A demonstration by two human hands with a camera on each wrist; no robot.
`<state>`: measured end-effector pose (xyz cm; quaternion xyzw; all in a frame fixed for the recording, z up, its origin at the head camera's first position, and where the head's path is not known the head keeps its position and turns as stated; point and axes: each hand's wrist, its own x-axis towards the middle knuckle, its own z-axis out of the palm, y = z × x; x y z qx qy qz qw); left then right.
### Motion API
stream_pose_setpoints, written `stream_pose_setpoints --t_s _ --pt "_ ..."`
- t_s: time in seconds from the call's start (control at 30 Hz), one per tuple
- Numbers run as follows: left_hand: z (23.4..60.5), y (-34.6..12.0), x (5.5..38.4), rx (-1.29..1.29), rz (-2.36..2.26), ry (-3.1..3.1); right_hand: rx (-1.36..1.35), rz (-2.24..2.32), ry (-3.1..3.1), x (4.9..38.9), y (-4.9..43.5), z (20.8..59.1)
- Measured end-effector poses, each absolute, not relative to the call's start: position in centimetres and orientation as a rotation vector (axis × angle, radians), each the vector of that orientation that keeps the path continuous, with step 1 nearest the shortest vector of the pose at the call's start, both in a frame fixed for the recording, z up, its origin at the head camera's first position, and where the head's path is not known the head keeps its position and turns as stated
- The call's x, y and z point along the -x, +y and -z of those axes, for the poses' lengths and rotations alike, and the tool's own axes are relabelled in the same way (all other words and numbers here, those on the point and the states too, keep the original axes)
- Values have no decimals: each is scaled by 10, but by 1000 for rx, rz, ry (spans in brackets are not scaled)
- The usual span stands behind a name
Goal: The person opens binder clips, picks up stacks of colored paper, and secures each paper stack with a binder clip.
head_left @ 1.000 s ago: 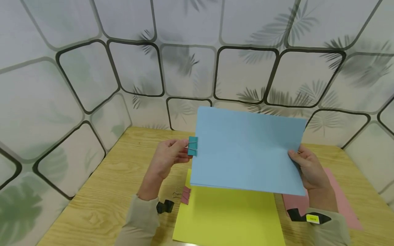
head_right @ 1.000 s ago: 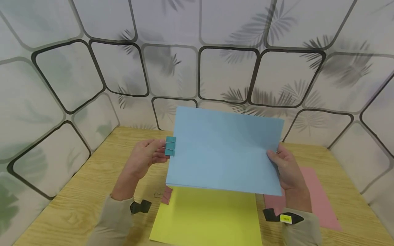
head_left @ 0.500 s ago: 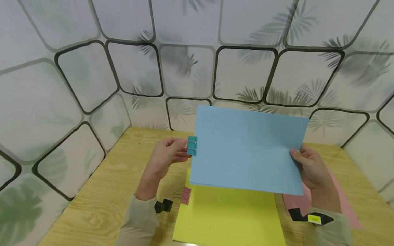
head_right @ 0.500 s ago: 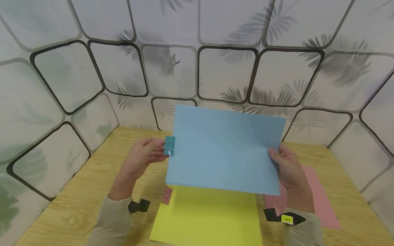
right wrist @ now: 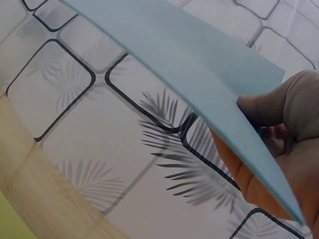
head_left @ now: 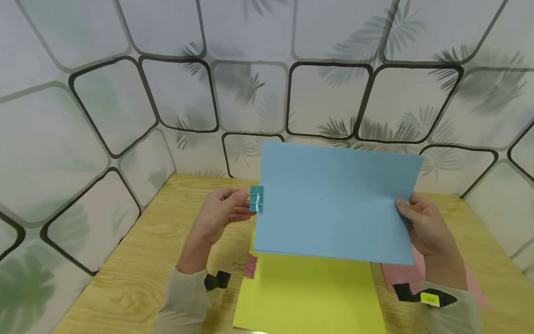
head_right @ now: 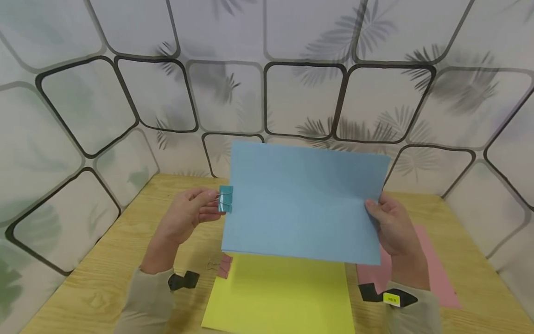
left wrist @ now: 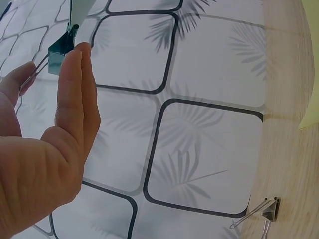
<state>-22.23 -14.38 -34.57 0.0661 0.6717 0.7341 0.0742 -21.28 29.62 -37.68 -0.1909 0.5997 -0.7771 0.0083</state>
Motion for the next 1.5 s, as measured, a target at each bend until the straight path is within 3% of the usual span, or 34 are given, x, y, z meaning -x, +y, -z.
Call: stream_pose_setpoints --t_s 1.5 --pt "354 -136 226 -144 -2177 2092 568 2430 1871 214 292 373"
